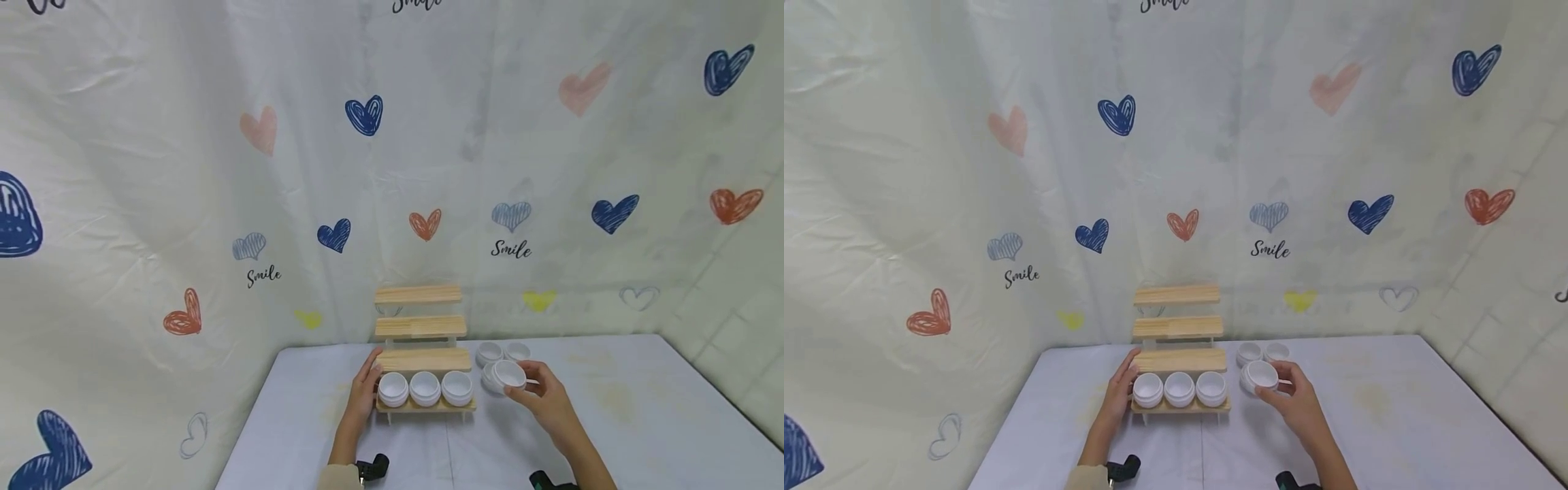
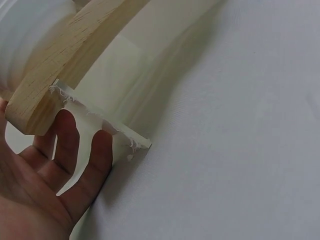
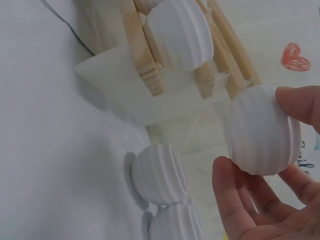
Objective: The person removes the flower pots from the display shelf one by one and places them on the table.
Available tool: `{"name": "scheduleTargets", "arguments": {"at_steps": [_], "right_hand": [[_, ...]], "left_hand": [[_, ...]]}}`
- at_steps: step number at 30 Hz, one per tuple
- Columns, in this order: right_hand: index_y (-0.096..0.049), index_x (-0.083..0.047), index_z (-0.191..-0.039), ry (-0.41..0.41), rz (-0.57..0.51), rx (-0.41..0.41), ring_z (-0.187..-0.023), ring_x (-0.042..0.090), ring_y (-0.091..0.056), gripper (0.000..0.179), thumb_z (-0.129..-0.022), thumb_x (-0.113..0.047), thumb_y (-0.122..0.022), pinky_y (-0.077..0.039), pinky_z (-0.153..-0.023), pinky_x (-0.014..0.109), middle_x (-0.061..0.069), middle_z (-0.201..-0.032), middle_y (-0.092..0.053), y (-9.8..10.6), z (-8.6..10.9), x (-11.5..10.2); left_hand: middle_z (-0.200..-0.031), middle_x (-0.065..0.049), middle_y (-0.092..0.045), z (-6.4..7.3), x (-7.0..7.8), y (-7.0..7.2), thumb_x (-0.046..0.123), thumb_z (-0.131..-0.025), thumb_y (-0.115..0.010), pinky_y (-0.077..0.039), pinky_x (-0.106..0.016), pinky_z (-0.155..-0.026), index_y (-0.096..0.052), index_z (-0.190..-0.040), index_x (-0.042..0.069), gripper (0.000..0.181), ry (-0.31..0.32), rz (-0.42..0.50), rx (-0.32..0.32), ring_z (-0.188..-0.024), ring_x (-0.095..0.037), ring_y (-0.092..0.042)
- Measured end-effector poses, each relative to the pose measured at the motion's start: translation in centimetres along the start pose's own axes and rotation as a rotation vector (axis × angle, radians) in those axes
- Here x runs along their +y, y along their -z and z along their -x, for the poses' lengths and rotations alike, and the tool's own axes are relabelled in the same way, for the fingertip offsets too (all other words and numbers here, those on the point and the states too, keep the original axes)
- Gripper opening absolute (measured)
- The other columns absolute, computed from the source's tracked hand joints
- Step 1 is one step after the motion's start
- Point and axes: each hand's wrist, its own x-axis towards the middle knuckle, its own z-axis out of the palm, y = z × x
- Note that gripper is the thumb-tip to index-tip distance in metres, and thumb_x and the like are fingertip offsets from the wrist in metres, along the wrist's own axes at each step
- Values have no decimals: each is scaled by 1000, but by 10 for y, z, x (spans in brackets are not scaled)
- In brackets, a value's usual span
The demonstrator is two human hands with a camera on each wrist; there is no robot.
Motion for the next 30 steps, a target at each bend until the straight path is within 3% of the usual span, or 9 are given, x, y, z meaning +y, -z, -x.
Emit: {"name": "scheduleTargets", "arguments": {"at_steps": [6, 14, 19, 23, 29, 30], "right_hand": [[-47, -7, -141, -19, 15, -16, -102, 3, -59, 65, -89, -26, -81, -53, -81, 22, 15, -136, -55, 1, 0, 2], [-49, -7, -140, 1, 2, -40, -98, 6, -62, 64, -87, -22, -83, -54, -80, 24, 18, -132, -58, -2, -3, 10], [-50, -5, -140, 13, -2, -57, -97, 8, -62, 64, -87, -21, -82, -54, -79, 25, 19, -132, -58, -3, -2, 12], [-49, -5, -140, 4, 7, -71, -98, 9, -62, 64, -88, -21, -82, -54, -80, 25, 19, -132, -59, -3, -2, 13], [-49, -5, -140, -20, 36, -91, -99, 13, -61, 63, -88, -22, -81, -54, -79, 25, 18, -133, -59, -1, -5, 16], [-50, -5, -139, -22, 39, -93, -99, 13, -61, 63, -88, -22, -81, -53, -79, 26, 18, -133, -59, -1, -5, 16]], "left_hand": [[-104, 1, -62, -1, -2, 0, 41, -109, -45, -46, -29, -79, -43, -157, 28, 50, -21, 3, -2, -93, -10, -56], [-102, 2, -59, -2, -6, 1, 44, -108, -48, -46, -29, -79, -42, -157, 27, 53, -1, 12, 4, -92, -11, -54], [-105, -1, -60, -1, -4, 0, 44, -108, -47, -46, -29, -78, -42, -158, 28, 52, 19, 10, 12, -90, -11, -55], [-119, -6, -61, 0, -3, 0, 42, -109, -46, -46, -28, -80, -40, -158, 26, 52, 22, 13, 12, -93, -11, -54], [-124, -9, -60, 9, 22, 3, 31, -110, -47, -45, -31, -83, -41, -158, 16, 51, 15, 38, -26, -97, -14, -53], [-118, -9, -61, 11, 27, 3, 29, -110, -47, -45, -31, -83, -41, -158, 15, 51, 16, 37, -32, -96, -14, -53]]}}
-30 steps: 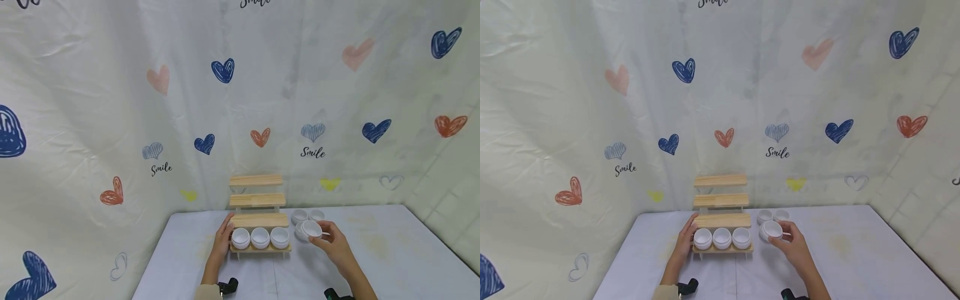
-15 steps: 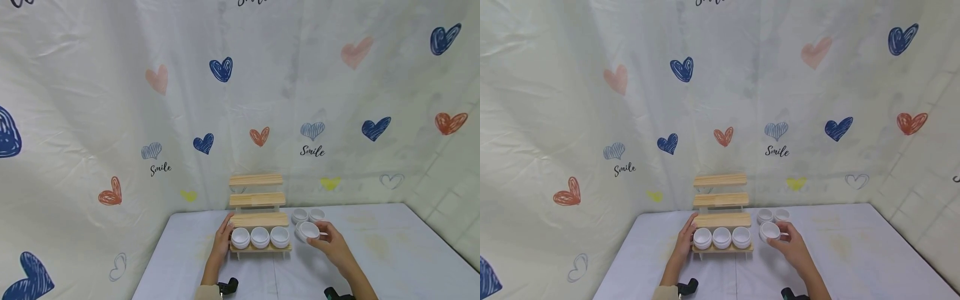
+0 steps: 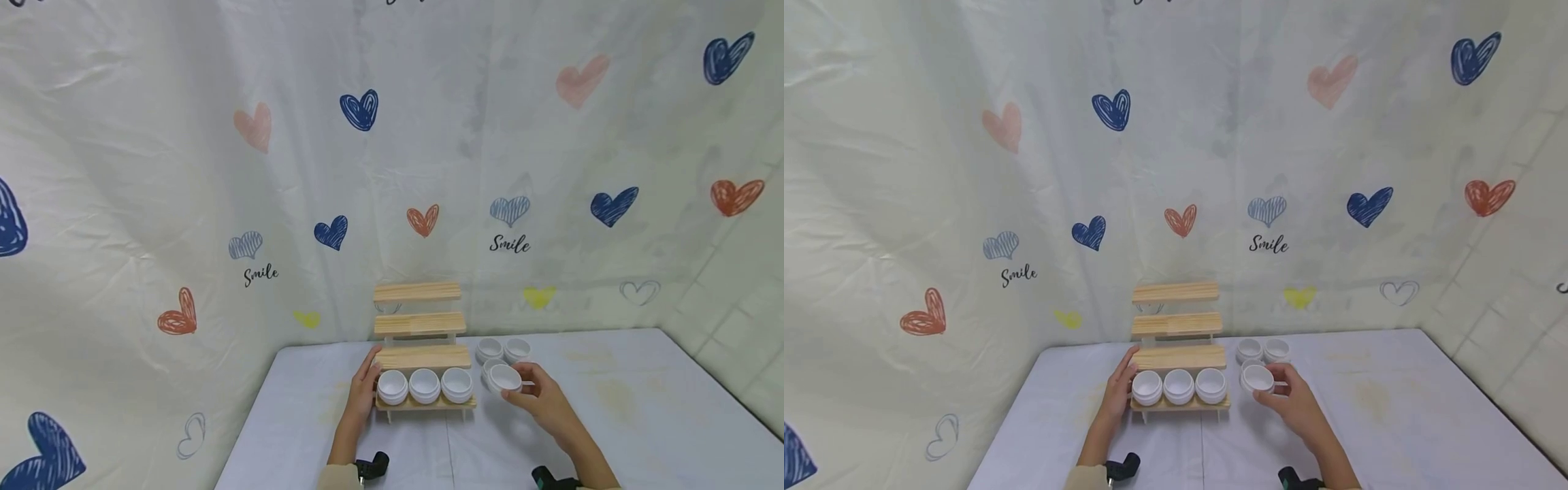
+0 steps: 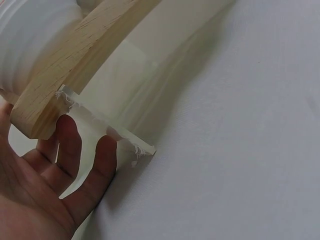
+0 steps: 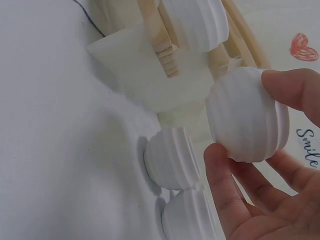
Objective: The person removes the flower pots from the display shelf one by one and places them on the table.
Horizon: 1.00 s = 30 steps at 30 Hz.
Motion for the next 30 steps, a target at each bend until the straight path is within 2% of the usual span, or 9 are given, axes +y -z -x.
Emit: {"name": "scheduleTargets", "arguments": {"at_steps": [2, 6, 10, 14, 17, 21, 23, 27, 30], "right_hand": [[-50, -5, -140, 3, 4, -8, -98, 15, -61, 63, -88, -21, -81, -53, -78, 26, 19, -134, -59, 0, -1, 0], [-49, -6, -143, 15, 21, -21, -97, 15, -60, 64, -89, -20, -81, -53, -76, 26, 21, -133, -60, 1, -2, 1], [-51, -7, -143, 12, 34, -36, -99, 18, -60, 64, -88, -19, -81, -53, -77, 26, 21, -133, -60, 2, -3, 4], [-52, -7, -141, 6, 41, -70, -102, 20, -62, 63, -87, -19, -82, -53, -78, 28, 21, -132, -60, 3, -3, 9], [-51, -6, -141, 10, 46, -99, -104, 22, -61, 64, -86, -19, -82, -52, -79, 29, 21, -133, -59, 5, -3, 13], [-51, -5, -141, 10, 65, -120, -108, 24, -62, 65, -86, -19, -82, -52, -80, 30, 21, -134, -59, 6, -4, 18], [-51, -5, -142, 10, 78, -127, -108, 25, -62, 66, -85, -19, -82, -52, -80, 30, 20, -133, -59, 7, -5, 21], [-53, -6, -140, 8, 78, -140, -107, 24, -63, 65, -84, -19, -83, -51, -81, 31, 19, -132, -61, 6, -7, 28], [-54, -6, -140, 5, 57, -165, -104, 23, -64, 65, -83, -17, -84, -51, -81, 32, 19, -131, -61, 3, -9, 33]], "left_hand": [[-116, -7, -61, 0, 1, 0, 30, -109, -48, -45, -30, -83, -41, -158, 14, 51, -7, 2, 2, -95, -14, -54], [-106, -2, -60, -8, -15, 2, 33, -110, -46, -46, -29, -81, -39, -159, 18, 52, -3, 1, 12, -92, -12, -55], [-119, -5, -61, -13, -28, 1, 39, -110, -45, -46, -28, -81, -39, -159, 24, 52, -14, -9, 38, -93, -10, -56], [-138, -12, -58, -13, -31, 0, 40, -109, -45, -46, -28, -84, -40, -159, 24, 52, -29, -25, 56, -97, -10, -55], [-143, -13, -56, -12, -32, 0, 41, -109, -45, -45, -29, -85, -41, -158, 26, 51, -33, -35, 59, -100, -10, -55], [-139, -12, -58, -12, -32, -1, 43, -108, -46, -45, -30, -87, -43, -157, 29, 51, -27, -38, 63, -101, -11, -55], [-131, -14, -62, -12, -33, -2, 43, -108, -47, -45, -31, -87, -43, -156, 30, 50, -24, -35, 65, -99, -12, -56], [-133, -10, -62, -14, -33, -2, 44, -108, -47, -45, -31, -88, -43, -157, 31, 51, -26, -38, 63, -100, -12, -56], [-125, -7, -63, -15, -32, -1, 43, -108, -47, -45, -30, -86, -43, -157, 30, 51, -24, -49, 65, -98, -11, -55]]}}
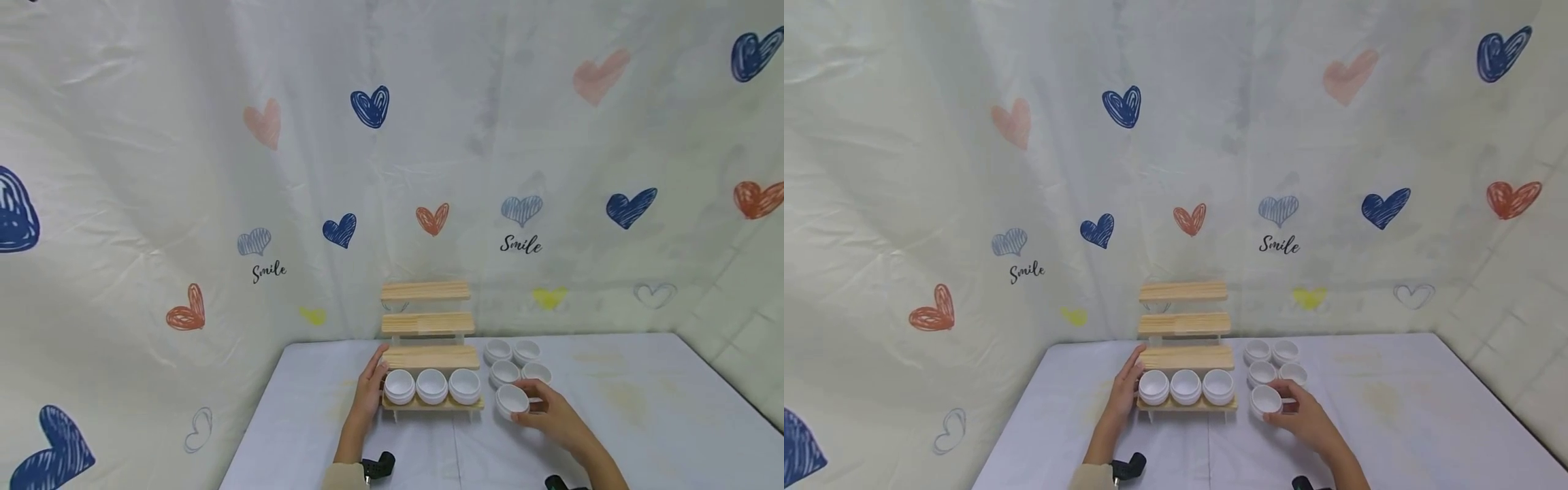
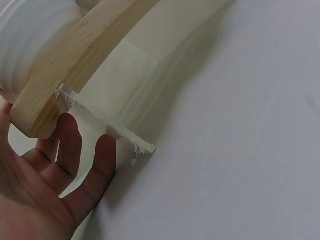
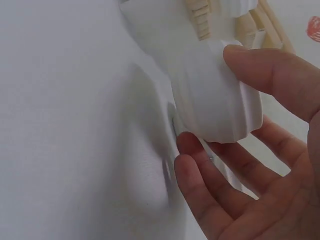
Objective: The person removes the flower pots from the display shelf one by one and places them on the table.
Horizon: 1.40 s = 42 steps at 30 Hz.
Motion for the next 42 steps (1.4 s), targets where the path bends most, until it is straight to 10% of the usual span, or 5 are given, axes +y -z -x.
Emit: {"name": "scheduleTargets", "arguments": {"at_steps": [5, 30, 42], "right_hand": [[-55, -4, -138, 1, -18, -10, -101, 22, -65, 64, -82, -15, -85, -53, -79, 32, 20, -131, -61, -5, 1, 7], [-53, -3, -141, -25, 87, 64, -104, 21, -63, 67, -83, -18, -84, -50, -79, 32, 23, -136, -60, -4, -3, 10], [-55, -6, -142, -27, 79, 75, -101, 20, -61, 69, -82, -21, -86, -50, -76, 30, 21, -135, -61, -4, -2, 12]], "left_hand": [[-107, -1, -60, 0, -1, 0, 42, -107, -49, -45, -30, -83, -45, -156, 31, 50, 15, -3, 6, -94, -12, -54], [-128, -12, -60, 17, 38, 2, 31, -109, -49, -42, -32, -90, -45, -156, 22, 48, -3, 52, -50, -102, -14, -51], [-136, -8, -57, 0, 0, -3, 44, -108, -47, -40, -32, -91, -43, -157, 29, 51, 3, 10, 6, -107, -14, -50]]}}
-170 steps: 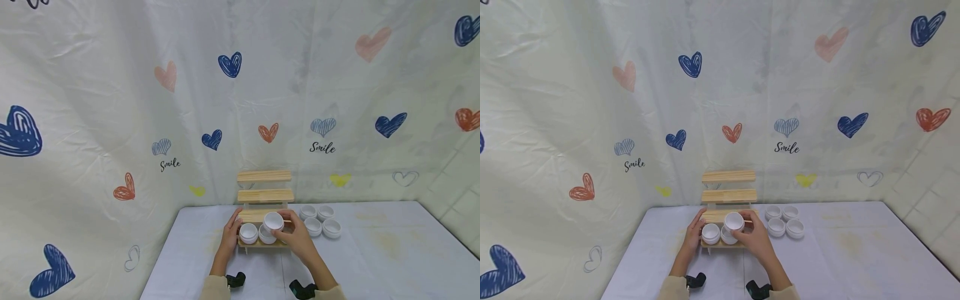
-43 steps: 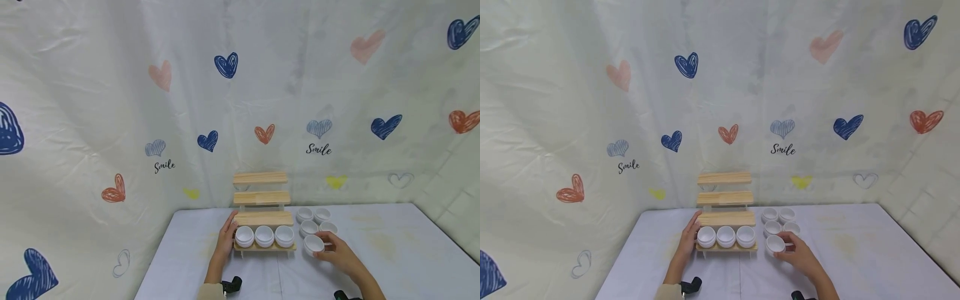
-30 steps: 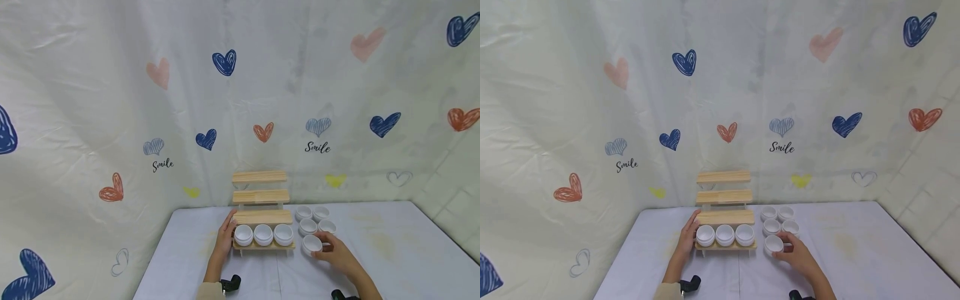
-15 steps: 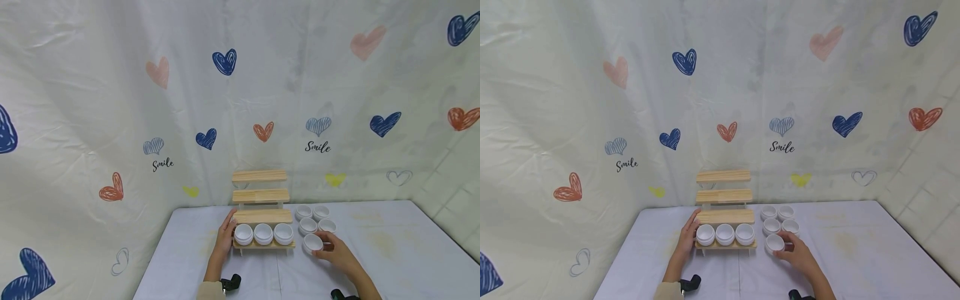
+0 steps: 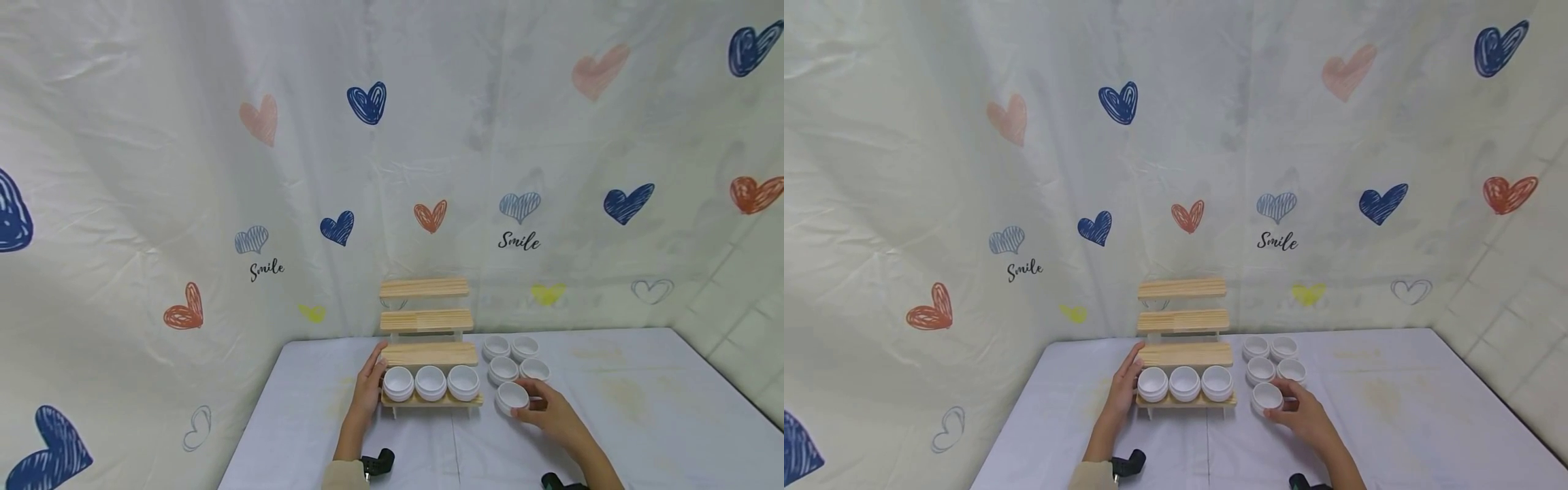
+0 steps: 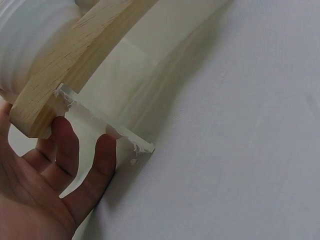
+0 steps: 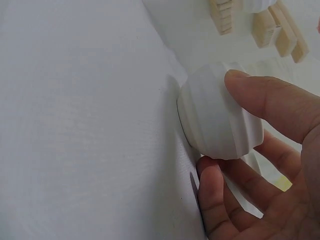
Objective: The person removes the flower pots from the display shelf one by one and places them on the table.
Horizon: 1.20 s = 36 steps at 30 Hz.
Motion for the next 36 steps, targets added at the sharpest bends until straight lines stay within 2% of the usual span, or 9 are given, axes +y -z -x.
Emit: {"name": "scheduleTargets", "arguments": {"at_steps": [3, 9, 12, 15, 17, 20, 26, 31, 36], "right_hand": [[-55, -6, -142, -5, -1, 0, -102, 20, -61, 70, -82, -21, -86, -50, -76, 31, 21, -136, -61, 1, 1, 0], [-55, -6, -143, 0, -2, 2, -101, 19, -62, 69, -82, -21, -85, -51, -77, 30, 22, -136, -61, 1, 0, 2], [-55, -5, -142, 5, 1, 4, -100, 19, -62, 69, -83, -20, -85, -51, -77, 29, 22, -136, -61, 0, 0, 2], [-54, -4, -142, 18, 4, 2, -100, 18, -62, 68, -84, -19, -84, -51, -76, 28, 23, -135, -61, 1, 0, 3], [-54, -3, -143, 29, 1, -1, -99, 17, -62, 67, -84, -18, -84, -50, -76, 27, 23, -135, -62, 1, 1, 2], [-53, -3, -143, 37, -4, -1, -97, 16, -61, 67, -85, -16, -83, -50, -75, 26, 23, -134, -62, 1, 1, 2], [-53, -2, -143, 25, -3, -6, -97, 17, -60, 67, -85, -15, -83, -49, -75, 26, 23, -133, -62, 2, 2, -1], [-52, -2, -144, 10, -7, -18, -98, 18, -61, 68, -85, -16, -83, -49, -75, 28, 23, -131, -62, 3, 4, -5], [-51, 0, -143, 14, -15, -38, -98, 16, -62, 68, -85, -16, -82, -50, -75, 28, 24, -131, -62, 6, 6, -7]], "left_hand": [[-130, -11, -58, 1, 1, -1, 44, -108, -47, -41, -31, -89, -43, -156, 30, 50, 4, 1, 3, -103, -13, -51], [-147, -5, -54, 2, 1, -1, 43, -108, -46, -41, -31, -91, -43, -157, 31, 50, 0, 2, 3, -109, -12, -50], [-125, -3, -62, 2, -1, -1, 42, -109, -46, -41, -30, -85, -41, -158, 29, 51, 5, 11, -2, -100, -11, -51], [-99, 3, -58, 1, -1, 0, 41, -109, -46, -42, -28, -80, -41, -158, 29, 51, 11, 14, -11, -89, -10, -50], [-93, 6, -57, 1, -1, 0, 42, -109, -46, -42, -27, -78, -40, -158, 29, 51, 13, 12, -16, -86, -10, -50], [-93, 7, -57, 2, 0, 0, 42, -109, -46, -42, -27, -79, -42, -157, 32, 50, 12, 16, -15, -86, -10, -50], [-105, 6, -59, 2, 2, 0, 39, -109, -46, -43, -29, -85, -40, -158, 29, 50, 0, 22, -15, -97, -10, -52], [-96, 6, -58, 3, 3, 0, 39, -109, -46, -43, -28, -80, -40, -158, 29, 50, -1, 17, -20, -90, -9, -52], [-98, 6, -57, 3, 4, 0, 41, -109, -46, -43, -28, -82, -41, -157, 30, 50, -5, 12, -15, -92, -10, -51]]}}
